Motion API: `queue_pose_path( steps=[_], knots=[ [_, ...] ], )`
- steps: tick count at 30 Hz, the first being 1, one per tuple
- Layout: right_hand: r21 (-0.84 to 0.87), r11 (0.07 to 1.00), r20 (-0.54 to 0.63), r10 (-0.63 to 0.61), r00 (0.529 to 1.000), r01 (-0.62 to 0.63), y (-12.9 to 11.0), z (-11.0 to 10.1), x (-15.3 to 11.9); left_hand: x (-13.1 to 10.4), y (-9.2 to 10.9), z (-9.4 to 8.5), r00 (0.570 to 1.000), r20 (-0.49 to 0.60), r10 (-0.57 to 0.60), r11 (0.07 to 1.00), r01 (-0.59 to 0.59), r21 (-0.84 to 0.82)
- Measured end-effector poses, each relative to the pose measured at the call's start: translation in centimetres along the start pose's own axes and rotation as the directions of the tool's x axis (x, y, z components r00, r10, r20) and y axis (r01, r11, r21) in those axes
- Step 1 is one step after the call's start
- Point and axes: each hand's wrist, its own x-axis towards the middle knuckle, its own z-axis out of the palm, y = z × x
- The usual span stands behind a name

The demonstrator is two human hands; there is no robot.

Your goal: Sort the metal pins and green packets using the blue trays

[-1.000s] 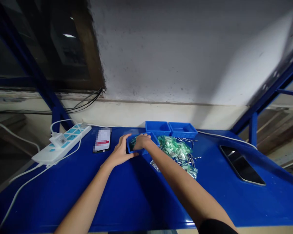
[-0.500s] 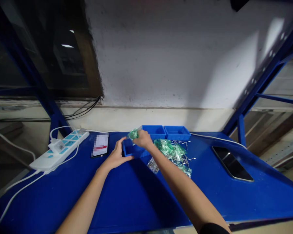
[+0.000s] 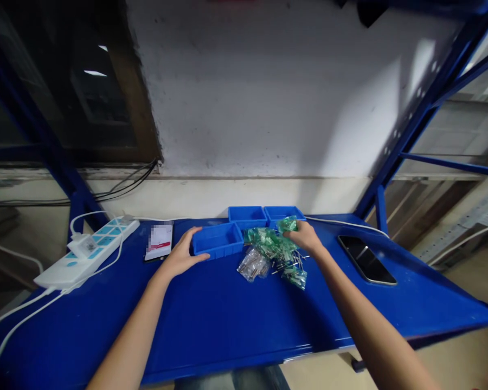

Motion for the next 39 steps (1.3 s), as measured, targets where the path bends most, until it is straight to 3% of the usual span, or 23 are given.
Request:
queue_pose_path(
  steps=[8, 14, 17, 20, 23, 31, 35, 39],
  knots=[
    [-0.144, 0.989, 0.086, -0.028, 0.996, 0.04, 1.3, 3.2, -0.8, -0.7, -0.2, -0.5, 0.995, 0.006, -0.104, 0.994, 0.104, 0.017],
    [-0.199, 0.98, 0.03, -0.002, 1.0, 0.008, 2.2, 4.3, -1.4, -1.2, -0.4, -1.2, 0.971, -0.098, -0.217, 0.971, 0.225, 0.078],
    [-0.167, 0.986, -0.002, -0.002, 1.0, 0.001, 2.5, 4.8, -2.0, -0.9, -0.5, -0.9, 0.943, -0.206, -0.261, 0.954, 0.285, 0.092],
    [-0.146, 0.989, -0.02, -0.009, 1.0, 0.006, 2.5, 5.0, -2.4, -0.1, -0.3, 0.1, 0.897, -0.329, -0.295, 0.943, 0.328, 0.049],
    [-0.158, 0.987, -0.006, -0.039, 0.999, 0.038, 2.1, 4.9, -2.3, 1.2, 0.0, 1.4, 0.877, -0.377, -0.297, 0.942, 0.334, 0.033],
    [-0.308, 0.925, 0.002, -0.231, 0.973, 0.221, 0.2, 6.1, -1.4, 4.7, 0.2, 3.6, 0.867, -0.388, -0.313, 0.923, 0.374, 0.091],
    [-0.268, 0.922, -0.006, -0.291, 0.957, 0.278, 0.3, 7.0, -1.8, 6.1, 0.0, 3.9, 0.856, -0.372, -0.36, 0.89, 0.434, 0.136],
    [-0.152, 0.928, 0.0, -0.345, 0.939, 0.341, 0.7, 6.6, -1.8, 6.5, -0.5, 4.0, 0.858, -0.401, -0.322, 0.907, 0.401, 0.131]
  ],
)
